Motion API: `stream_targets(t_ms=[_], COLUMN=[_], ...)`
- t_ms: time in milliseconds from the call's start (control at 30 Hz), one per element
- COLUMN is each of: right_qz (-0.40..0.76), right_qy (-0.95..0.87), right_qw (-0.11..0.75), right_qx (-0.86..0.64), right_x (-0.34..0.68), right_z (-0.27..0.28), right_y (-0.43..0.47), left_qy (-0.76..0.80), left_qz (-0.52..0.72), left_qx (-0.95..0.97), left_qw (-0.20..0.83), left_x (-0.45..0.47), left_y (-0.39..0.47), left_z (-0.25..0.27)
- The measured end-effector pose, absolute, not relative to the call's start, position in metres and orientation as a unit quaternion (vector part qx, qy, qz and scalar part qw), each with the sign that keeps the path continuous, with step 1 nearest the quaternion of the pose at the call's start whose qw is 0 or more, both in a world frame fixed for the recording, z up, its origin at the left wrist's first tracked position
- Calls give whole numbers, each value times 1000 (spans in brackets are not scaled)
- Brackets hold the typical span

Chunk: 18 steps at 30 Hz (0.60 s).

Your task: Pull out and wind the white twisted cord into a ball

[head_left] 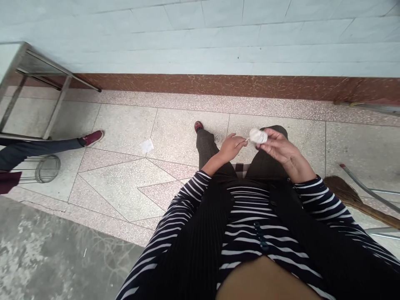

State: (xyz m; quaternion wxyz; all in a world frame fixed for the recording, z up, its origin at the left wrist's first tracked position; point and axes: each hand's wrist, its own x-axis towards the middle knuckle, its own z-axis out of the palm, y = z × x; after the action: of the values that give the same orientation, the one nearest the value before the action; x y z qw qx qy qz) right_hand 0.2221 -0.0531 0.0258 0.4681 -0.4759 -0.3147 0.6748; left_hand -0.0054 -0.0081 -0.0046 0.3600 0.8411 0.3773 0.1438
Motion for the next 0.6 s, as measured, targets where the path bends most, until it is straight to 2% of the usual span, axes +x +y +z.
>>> stream_targets(t_ms=[67,100,167,267,333,433,600], right_qz=[586,543,497,597,695,752,746], right_qy=[-309,-324,-385,-443,-406,-347,-335], right_qw=[528,528,464,306,265,300,368], right_qx=[-531,-567,-624,-595,-531,-475,-442], right_x=[227,227,223,212,209,216,234], right_z=[19,14,3,-4,2,23,61], right_y=[-40,-35,-33,-48,-62,-74,-67], left_qy=[373,364,342,312,302,318,358], left_qz=[121,114,113,133,143,158,129], left_qx=[835,840,861,892,899,876,824], left_qw=[386,386,359,298,285,325,420], left_x=[0,1,1,-7,-11,-10,7], left_y=[-21,-27,-36,-37,-31,-22,-24], left_z=[-11,-12,-11,-1,5,5,-7])
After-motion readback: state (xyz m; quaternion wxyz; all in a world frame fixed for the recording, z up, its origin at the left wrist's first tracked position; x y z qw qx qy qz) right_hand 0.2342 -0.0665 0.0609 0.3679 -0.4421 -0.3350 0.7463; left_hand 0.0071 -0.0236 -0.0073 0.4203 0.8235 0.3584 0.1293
